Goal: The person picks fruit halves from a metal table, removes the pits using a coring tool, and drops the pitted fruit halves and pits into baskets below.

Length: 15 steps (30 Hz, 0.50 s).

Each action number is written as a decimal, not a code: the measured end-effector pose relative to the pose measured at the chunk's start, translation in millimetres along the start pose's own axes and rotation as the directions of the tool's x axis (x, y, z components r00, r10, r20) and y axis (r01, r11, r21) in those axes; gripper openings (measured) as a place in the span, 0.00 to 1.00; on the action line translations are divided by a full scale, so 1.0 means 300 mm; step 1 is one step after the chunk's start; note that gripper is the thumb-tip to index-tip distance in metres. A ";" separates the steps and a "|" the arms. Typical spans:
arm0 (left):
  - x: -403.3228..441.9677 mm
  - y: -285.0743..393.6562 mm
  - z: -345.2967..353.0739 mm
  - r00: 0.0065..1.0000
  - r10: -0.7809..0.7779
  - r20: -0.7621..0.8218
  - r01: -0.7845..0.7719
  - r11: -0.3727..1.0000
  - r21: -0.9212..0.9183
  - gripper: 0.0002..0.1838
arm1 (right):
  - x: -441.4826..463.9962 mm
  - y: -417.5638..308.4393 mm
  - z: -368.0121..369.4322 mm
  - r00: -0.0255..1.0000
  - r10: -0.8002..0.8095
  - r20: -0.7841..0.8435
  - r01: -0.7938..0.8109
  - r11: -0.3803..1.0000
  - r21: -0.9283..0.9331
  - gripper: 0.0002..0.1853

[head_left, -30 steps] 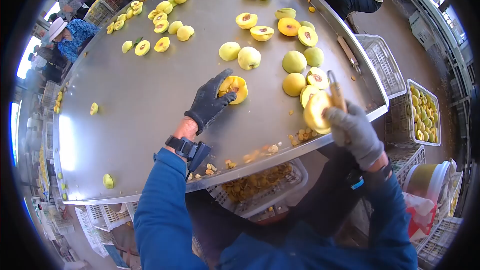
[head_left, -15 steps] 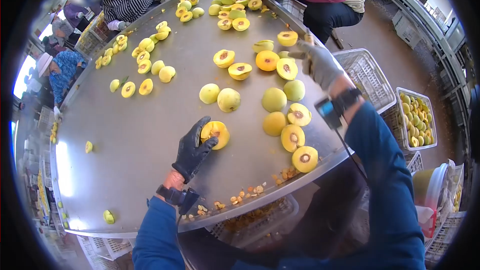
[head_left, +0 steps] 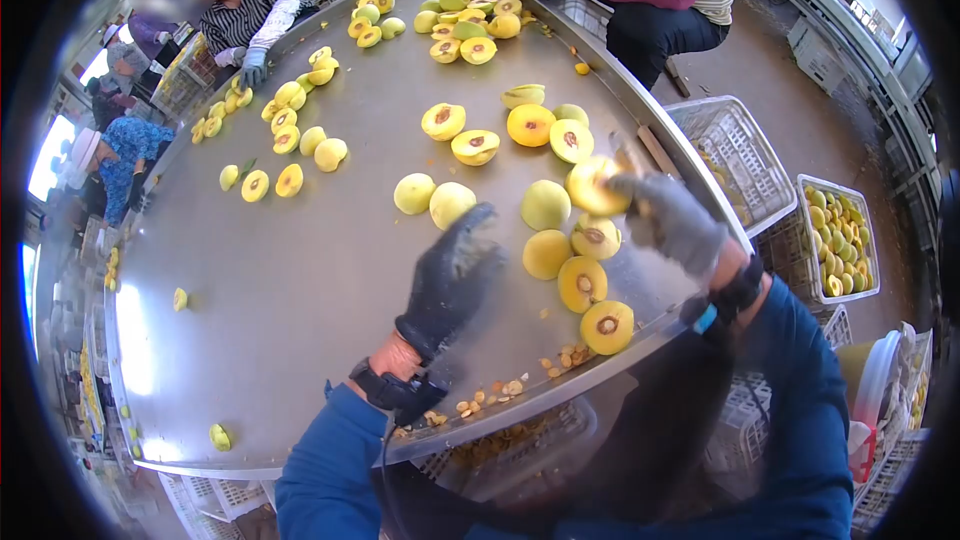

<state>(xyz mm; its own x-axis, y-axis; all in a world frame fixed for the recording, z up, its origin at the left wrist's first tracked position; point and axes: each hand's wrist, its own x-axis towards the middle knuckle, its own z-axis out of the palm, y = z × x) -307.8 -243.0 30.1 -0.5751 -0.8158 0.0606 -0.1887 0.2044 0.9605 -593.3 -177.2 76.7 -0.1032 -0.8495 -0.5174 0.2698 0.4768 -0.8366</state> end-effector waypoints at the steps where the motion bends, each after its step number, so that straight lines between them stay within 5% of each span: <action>1: 0.009 -0.029 -0.017 0.997 0.058 -0.051 -0.052 0.994 0.099 0.27 | 0.048 -0.027 -0.038 0.998 -0.022 -0.064 0.021 1.000 -0.023 0.15; 5: 0.054 -0.110 -0.028 0.943 0.323 -0.079 -0.259 0.864 0.432 0.24 | 0.256 -0.102 -0.156 0.951 -0.258 -0.168 0.295 0.921 0.254 0.13; 8: 0.107 -0.087 0.012 0.908 0.416 0.046 -0.382 0.779 0.498 0.23 | 0.207 -0.125 -0.135 0.967 -0.229 -0.110 0.254 0.901 0.352 0.14; 11: 0.231 -0.092 0.093 0.848 0.482 0.222 -0.516 0.654 0.552 0.26 | 0.078 -0.021 -0.101 0.967 -0.243 -0.079 0.254 0.945 0.205 0.17; 15: 0.341 -0.037 0.212 0.977 0.067 0.204 -0.203 0.599 0.775 0.34 | -0.118 0.042 -0.050 0.960 -0.258 -0.109 0.263 0.964 0.032 0.20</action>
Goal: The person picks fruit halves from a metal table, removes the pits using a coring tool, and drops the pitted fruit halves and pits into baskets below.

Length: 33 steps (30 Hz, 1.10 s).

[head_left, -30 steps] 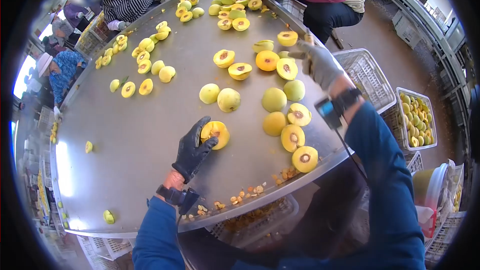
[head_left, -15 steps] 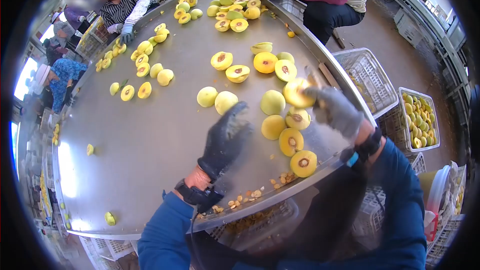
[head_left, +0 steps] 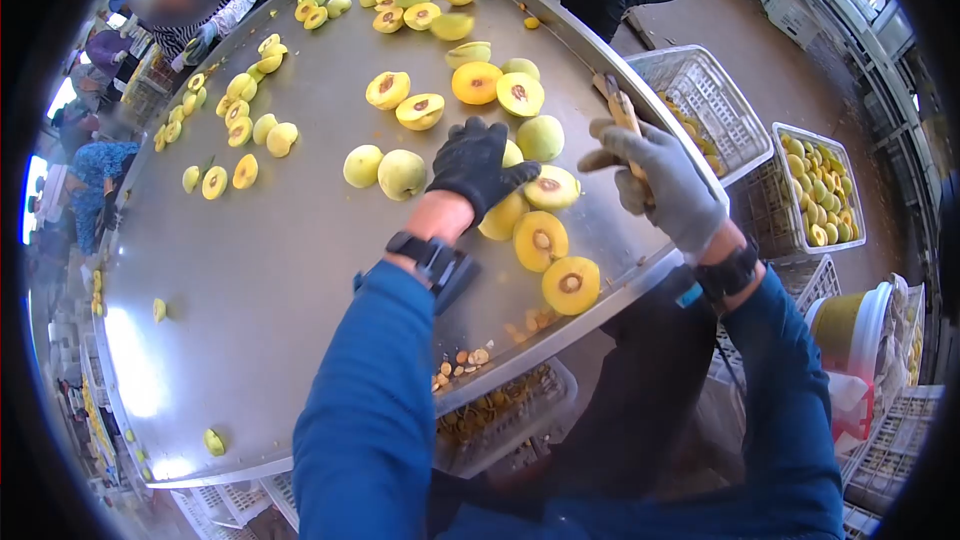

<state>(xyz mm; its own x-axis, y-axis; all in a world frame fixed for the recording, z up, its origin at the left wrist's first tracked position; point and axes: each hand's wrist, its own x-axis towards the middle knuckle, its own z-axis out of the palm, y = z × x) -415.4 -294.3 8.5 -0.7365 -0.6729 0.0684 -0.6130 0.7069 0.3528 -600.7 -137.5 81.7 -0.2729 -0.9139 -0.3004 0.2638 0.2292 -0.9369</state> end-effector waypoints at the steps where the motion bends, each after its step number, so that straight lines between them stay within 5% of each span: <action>1: 0.021 0.004 0.007 1.000 -0.013 0.027 0.011 0.999 0.051 0.36 | -0.042 -0.001 0.002 1.000 -0.004 -0.020 0.003 0.999 -0.042 0.21; 3: 0.025 -0.010 0.017 0.998 -0.011 0.062 0.006 0.996 0.086 0.35 | -0.118 0.007 0.009 0.996 -0.068 -0.056 0.059 0.987 -0.153 0.22; 6: -0.056 -0.107 0.034 0.975 0.068 -0.214 -0.091 0.991 -0.102 0.33 | -0.257 -0.016 0.040 0.998 -0.053 -0.045 0.041 0.971 -0.235 0.21; 8: -0.149 -0.100 -0.067 0.986 -0.164 -0.015 0.108 0.711 -0.695 0.25 | -0.330 0.005 0.068 0.999 -0.047 -0.017 0.040 0.955 -0.292 0.20; 9: -0.228 -0.088 -0.107 0.967 -0.250 0.055 0.154 0.396 -0.905 0.24 | -0.373 0.026 0.090 0.999 -0.035 0.000 0.033 0.948 -0.318 0.20; 10: -0.310 -0.077 -0.136 0.941 -0.307 0.145 0.160 0.024 -0.987 0.24 | -0.383 0.115 0.114 0.973 -0.225 0.045 0.229 0.941 -0.250 0.19; 12: -0.468 -0.036 -0.164 0.951 -0.268 0.155 0.088 -0.248 -0.965 0.24 | -0.437 0.153 0.166 0.945 -0.275 0.178 0.327 0.803 -0.497 0.19; 13: -0.539 -0.007 -0.174 0.957 -0.247 0.150 0.047 -0.379 -0.924 0.24 | -0.467 0.167 0.224 0.928 -0.328 0.177 0.372 0.802 -0.467 0.18; 14: -0.614 0.040 -0.192 0.954 -0.285 0.091 0.027 -0.219 -0.975 0.25 | -0.483 0.190 0.273 0.820 -0.527 0.223 0.553 0.628 -0.547 0.15; 16: -0.740 0.139 -0.215 0.944 -0.329 -0.029 0.007 0.107 -0.994 0.29 | -0.528 0.233 0.347 0.808 -0.520 0.279 0.546 0.480 -0.687 0.12; 20: -0.892 0.216 -0.211 0.887 -0.404 -0.222 -0.108 0.287 -0.952 0.20 | -0.619 0.264 0.447 0.744 -0.537 0.397 0.633 0.377 -0.677 0.19; 21: -0.918 0.218 -0.208 0.879 -0.437 -0.193 -0.091 0.243 -0.966 0.19 | -0.636 0.260 0.460 0.738 -0.534 0.413 0.640 0.360 -0.679 0.19; 24: -0.992 0.221 -0.214 0.929 -0.300 -0.218 -0.071 0.433 -0.898 0.19 | -0.676 0.261 0.473 0.757 -0.524 0.391 0.620 0.386 -0.683 0.19; 28: -1.133 0.249 -0.175 0.879 -0.334 -0.342 0.057 0.784 -0.618 0.19 | -0.692 0.283 0.480 0.806 -0.536 0.251 0.562 0.560 -0.609 0.16; 33: -1.259 0.229 -0.078 0.889 -0.232 -0.395 0.125 0.953 -0.276 0.23 | -0.739 0.260 0.516 0.737 -0.599 0.312 0.607 0.384 -0.695 0.15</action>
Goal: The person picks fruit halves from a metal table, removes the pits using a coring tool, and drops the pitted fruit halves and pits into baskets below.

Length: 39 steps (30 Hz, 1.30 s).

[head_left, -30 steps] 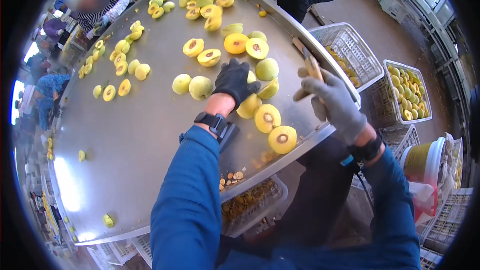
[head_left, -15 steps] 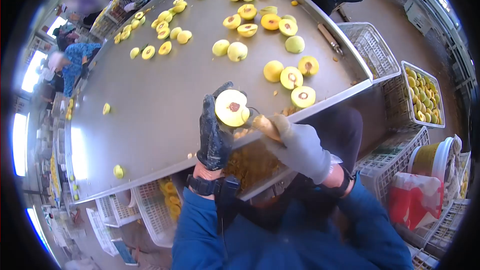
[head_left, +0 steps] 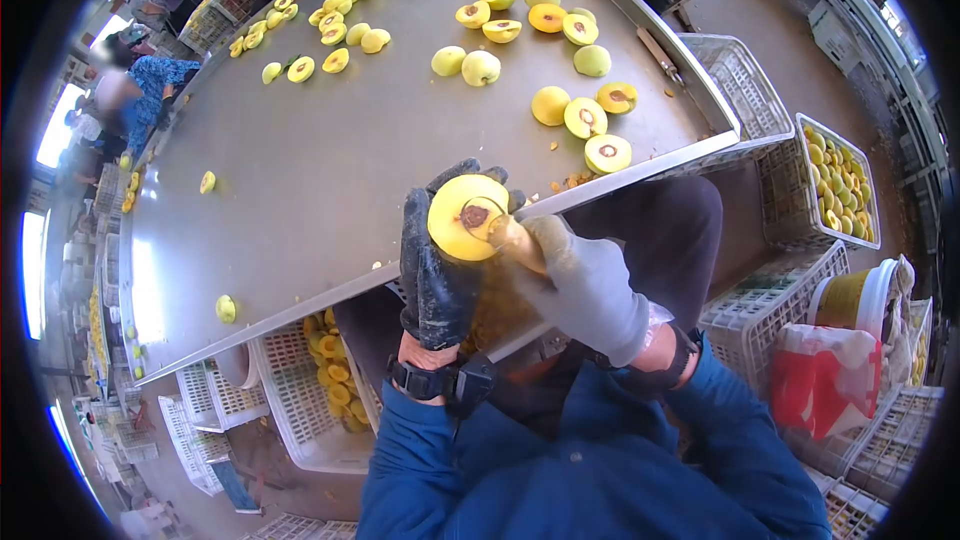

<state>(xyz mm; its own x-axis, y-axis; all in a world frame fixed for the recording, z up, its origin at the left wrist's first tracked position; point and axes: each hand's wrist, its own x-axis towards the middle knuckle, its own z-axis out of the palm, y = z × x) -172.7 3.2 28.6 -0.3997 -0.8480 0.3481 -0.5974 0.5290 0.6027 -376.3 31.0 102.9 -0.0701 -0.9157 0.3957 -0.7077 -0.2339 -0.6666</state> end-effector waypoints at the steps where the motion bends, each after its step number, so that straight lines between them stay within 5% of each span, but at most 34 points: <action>1: -0.016 -0.016 -0.010 0.998 -0.018 0.056 0.020 0.999 -0.043 0.23 | 0.000 -0.006 -0.006 0.999 -0.012 0.031 0.013 0.998 -0.055 0.16; 4: 0.016 0.038 -0.083 0.991 -0.006 0.134 0.023 0.992 -0.121 0.24 | -0.011 0.004 -0.024 0.987 -0.129 0.098 0.139 0.985 -0.103 0.15; 13: -0.067 0.006 -0.115 0.976 0.166 0.144 -0.169 0.986 0.006 0.25 | -0.084 -0.015 0.013 0.982 -0.009 0.187 0.026 0.996 -0.090 0.14; 19: -0.114 -0.012 -0.117 0.989 0.018 0.147 0.000 0.993 -0.119 0.25 | -0.097 -0.023 0.016 0.966 -0.011 0.259 0.047 0.990 -0.134 0.12; 25: -0.083 0.042 -0.156 0.995 0.062 0.081 -0.050 0.989 -0.143 0.25 | -0.101 0.031 0.040 0.923 -0.021 0.384 0.065 0.993 -0.101 0.12; 29: -0.075 -0.001 -0.130 0.967 0.251 0.029 -0.251 0.968 -0.016 0.26 | -0.096 0.030 0.052 0.920 -0.005 0.392 0.007 1.000 -0.005 0.12; 31: -0.089 -0.035 -0.100 0.981 0.192 0.007 -0.187 0.961 -0.206 0.26 | -0.092 0.046 0.051 0.915 -0.020 0.404 0.031 0.999 -0.020 0.12; 34: -0.180 -0.157 -0.050 0.985 -0.131 0.115 0.173 0.656 -0.735 0.25 | -0.087 0.051 0.056 0.908 -0.045 0.417 0.026 0.998 0.050 0.12; 37: -0.248 -0.232 -0.023 0.859 -0.335 0.387 0.419 0.024 -0.908 0.25 | -0.088 0.059 0.069 0.881 0.037 0.472 -0.073 0.996 0.059 0.12; 39: -0.209 -0.164 -0.038 0.933 -0.280 0.227 0.349 0.542 -0.765 0.24 | -0.092 0.066 0.077 0.853 0.134 0.505 -0.169 0.985 0.024 0.13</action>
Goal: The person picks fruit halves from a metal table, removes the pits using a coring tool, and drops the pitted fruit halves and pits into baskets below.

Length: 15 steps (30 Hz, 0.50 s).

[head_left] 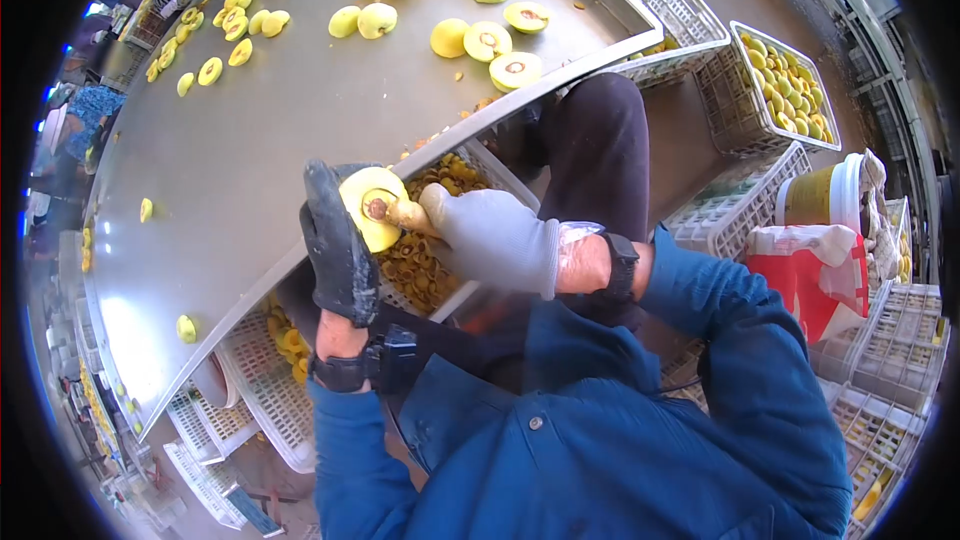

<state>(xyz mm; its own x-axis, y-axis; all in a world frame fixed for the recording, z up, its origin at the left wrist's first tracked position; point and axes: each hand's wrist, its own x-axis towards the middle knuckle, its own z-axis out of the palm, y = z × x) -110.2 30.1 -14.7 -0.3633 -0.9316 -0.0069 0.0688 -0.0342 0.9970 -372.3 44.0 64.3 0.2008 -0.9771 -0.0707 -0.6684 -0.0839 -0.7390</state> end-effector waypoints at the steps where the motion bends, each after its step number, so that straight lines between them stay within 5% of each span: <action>1: 0.022 0.070 0.031 0.995 0.097 0.009 -0.096 0.961 0.258 0.24 | -0.008 -0.004 0.003 1.000 0.006 -0.010 -0.005 0.998 0.063 0.13; 3: 0.097 0.197 0.086 0.965 0.252 0.073 -0.243 0.750 0.615 0.24 | -0.015 -0.020 -0.006 0.999 0.010 -0.045 -0.002 0.983 0.183 0.14; 7: 0.204 0.213 0.212 0.961 0.255 -0.109 -0.204 0.917 0.343 0.24 | -0.003 -0.037 -0.002 0.990 0.143 -0.012 -0.114 0.836 0.537 0.19; 15: 0.231 0.209 0.317 0.953 0.177 -0.247 -0.158 0.983 0.095 0.25 | -0.027 -0.050 -0.001 0.995 0.080 -0.066 -0.064 0.973 0.221 0.15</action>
<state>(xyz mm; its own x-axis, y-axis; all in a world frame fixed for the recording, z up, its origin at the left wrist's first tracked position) -219.4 -2.3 54.6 -0.1043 -0.9830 0.1513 0.0365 0.1482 0.9883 -364.0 53.2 76.0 0.0986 -0.9915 -0.0850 -0.5046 0.0238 -0.8630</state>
